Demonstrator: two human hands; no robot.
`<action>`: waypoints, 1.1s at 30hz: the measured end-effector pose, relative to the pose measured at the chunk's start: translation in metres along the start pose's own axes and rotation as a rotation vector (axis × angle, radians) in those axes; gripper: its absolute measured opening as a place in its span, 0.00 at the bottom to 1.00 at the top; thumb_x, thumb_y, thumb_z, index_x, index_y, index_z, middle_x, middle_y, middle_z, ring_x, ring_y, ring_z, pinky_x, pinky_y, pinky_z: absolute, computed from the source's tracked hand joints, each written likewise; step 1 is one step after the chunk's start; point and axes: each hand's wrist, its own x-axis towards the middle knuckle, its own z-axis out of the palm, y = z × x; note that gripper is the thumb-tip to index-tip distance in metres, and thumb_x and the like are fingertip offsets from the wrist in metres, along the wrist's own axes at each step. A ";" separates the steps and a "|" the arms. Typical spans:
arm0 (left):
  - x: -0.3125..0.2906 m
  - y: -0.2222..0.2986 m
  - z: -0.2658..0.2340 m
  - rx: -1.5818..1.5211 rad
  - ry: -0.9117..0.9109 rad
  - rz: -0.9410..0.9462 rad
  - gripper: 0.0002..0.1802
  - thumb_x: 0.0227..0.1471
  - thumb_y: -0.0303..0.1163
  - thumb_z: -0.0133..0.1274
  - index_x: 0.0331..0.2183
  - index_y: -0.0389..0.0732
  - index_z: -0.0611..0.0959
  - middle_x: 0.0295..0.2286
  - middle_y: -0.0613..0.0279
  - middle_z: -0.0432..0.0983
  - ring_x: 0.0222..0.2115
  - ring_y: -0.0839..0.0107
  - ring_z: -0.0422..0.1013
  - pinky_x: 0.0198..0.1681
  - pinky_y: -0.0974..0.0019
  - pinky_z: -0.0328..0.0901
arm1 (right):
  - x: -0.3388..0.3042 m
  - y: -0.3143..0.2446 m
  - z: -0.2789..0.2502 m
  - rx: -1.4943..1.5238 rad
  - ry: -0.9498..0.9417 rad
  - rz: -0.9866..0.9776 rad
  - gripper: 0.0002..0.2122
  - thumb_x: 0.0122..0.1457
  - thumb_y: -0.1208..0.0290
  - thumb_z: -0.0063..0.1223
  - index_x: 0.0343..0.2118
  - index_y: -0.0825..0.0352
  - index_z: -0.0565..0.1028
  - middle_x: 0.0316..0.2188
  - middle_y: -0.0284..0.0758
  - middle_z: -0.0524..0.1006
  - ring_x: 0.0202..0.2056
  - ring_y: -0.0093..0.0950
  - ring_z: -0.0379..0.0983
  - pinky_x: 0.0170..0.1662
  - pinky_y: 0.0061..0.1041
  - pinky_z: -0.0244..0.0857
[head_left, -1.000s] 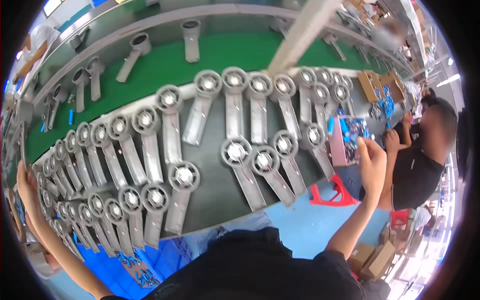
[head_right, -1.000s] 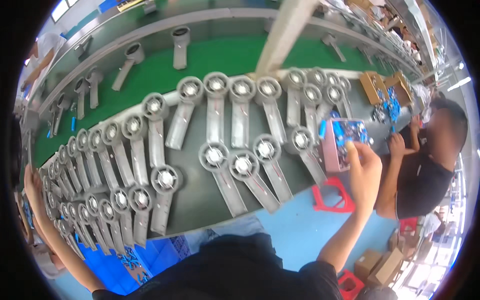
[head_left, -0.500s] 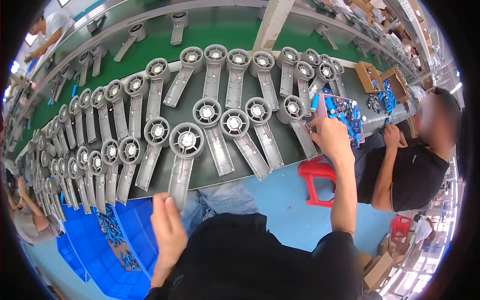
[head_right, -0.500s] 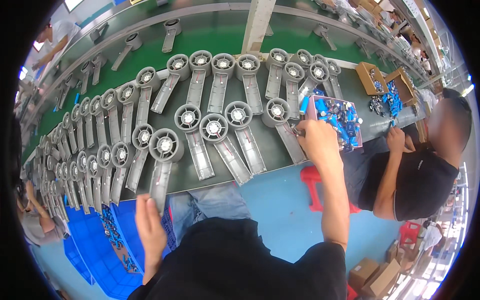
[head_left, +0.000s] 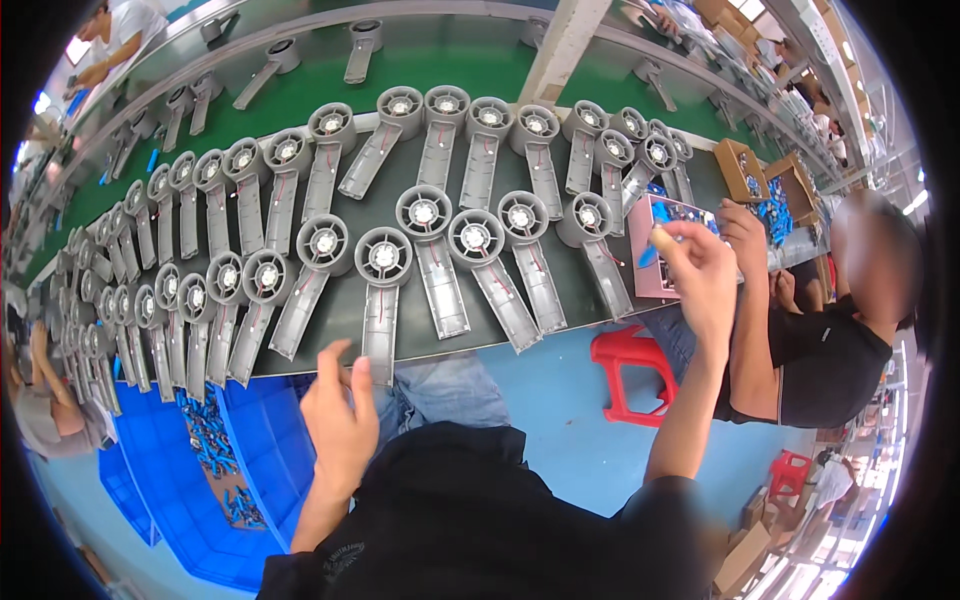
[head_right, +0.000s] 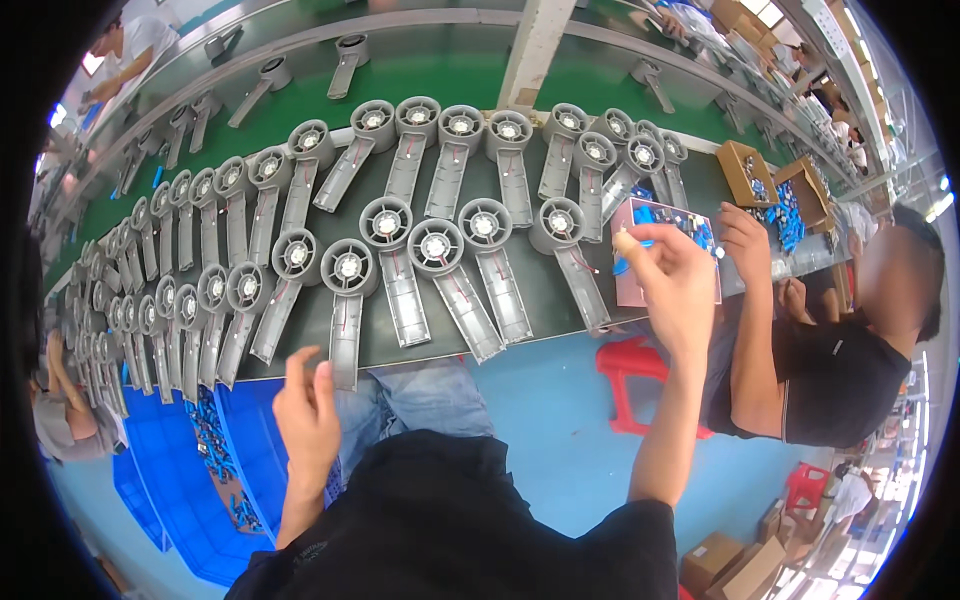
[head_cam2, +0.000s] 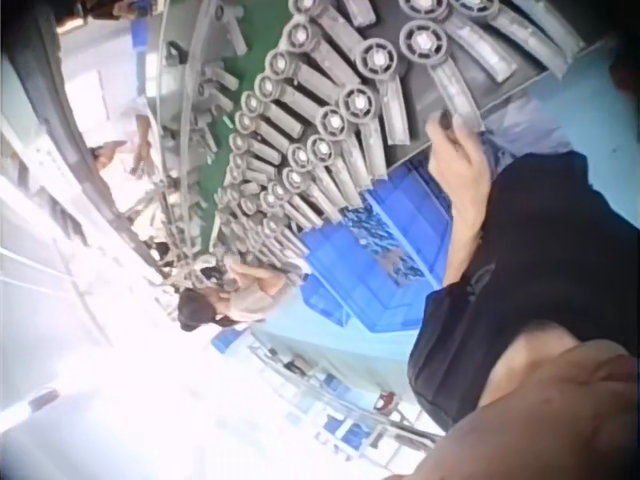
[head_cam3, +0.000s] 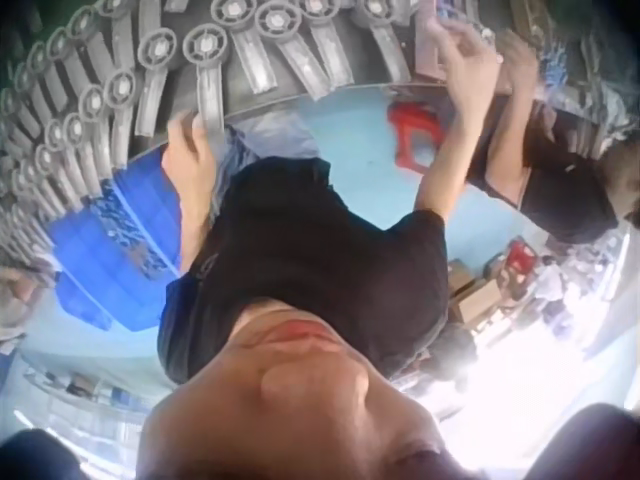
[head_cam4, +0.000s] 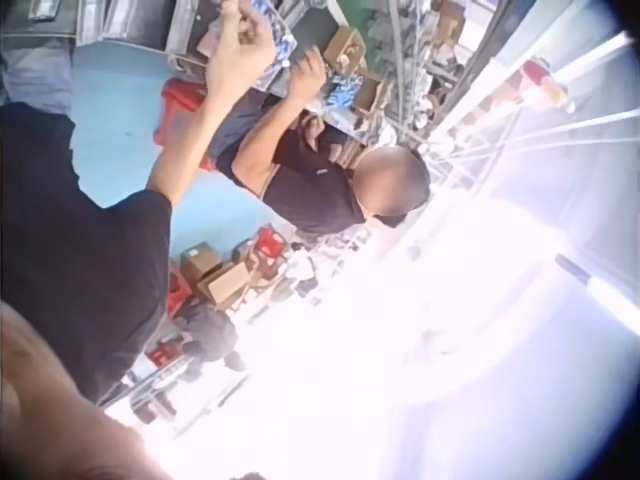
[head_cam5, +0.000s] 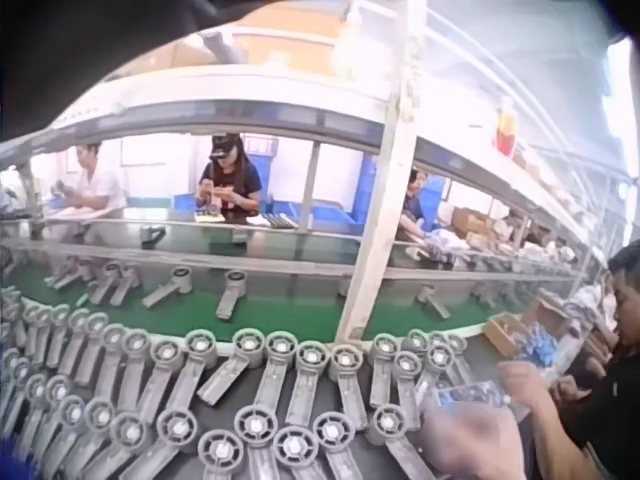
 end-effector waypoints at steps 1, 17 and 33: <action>0.001 0.008 -0.008 -0.010 0.049 -0.066 0.12 0.55 0.29 0.55 0.40 0.35 0.78 0.18 0.59 0.72 0.17 0.63 0.67 0.22 0.63 0.59 | -0.006 -0.010 0.004 0.008 -0.030 -0.009 0.07 0.59 0.69 0.57 0.33 0.68 0.79 0.13 0.20 0.65 0.15 0.10 0.56 0.18 0.15 0.46; 0.032 -0.004 -0.023 -0.590 0.105 0.135 0.17 0.54 0.15 0.48 0.47 0.32 0.76 0.37 0.54 0.77 0.28 0.73 0.75 0.29 0.72 0.68 | -0.080 -0.062 0.167 0.449 -0.559 -0.261 0.07 0.55 0.81 0.58 0.38 0.69 0.80 0.28 0.27 0.72 0.18 0.11 0.60 0.20 0.12 0.50; 0.056 -0.016 0.005 -0.159 0.070 0.344 0.05 0.47 0.21 0.59 0.31 0.36 0.81 0.24 0.59 0.69 0.19 0.67 0.68 0.22 0.67 0.62 | -0.080 -0.044 0.209 0.082 -0.366 -0.695 0.08 0.54 0.82 0.59 0.37 0.70 0.79 0.39 0.35 0.79 0.27 0.21 0.76 0.26 0.18 0.67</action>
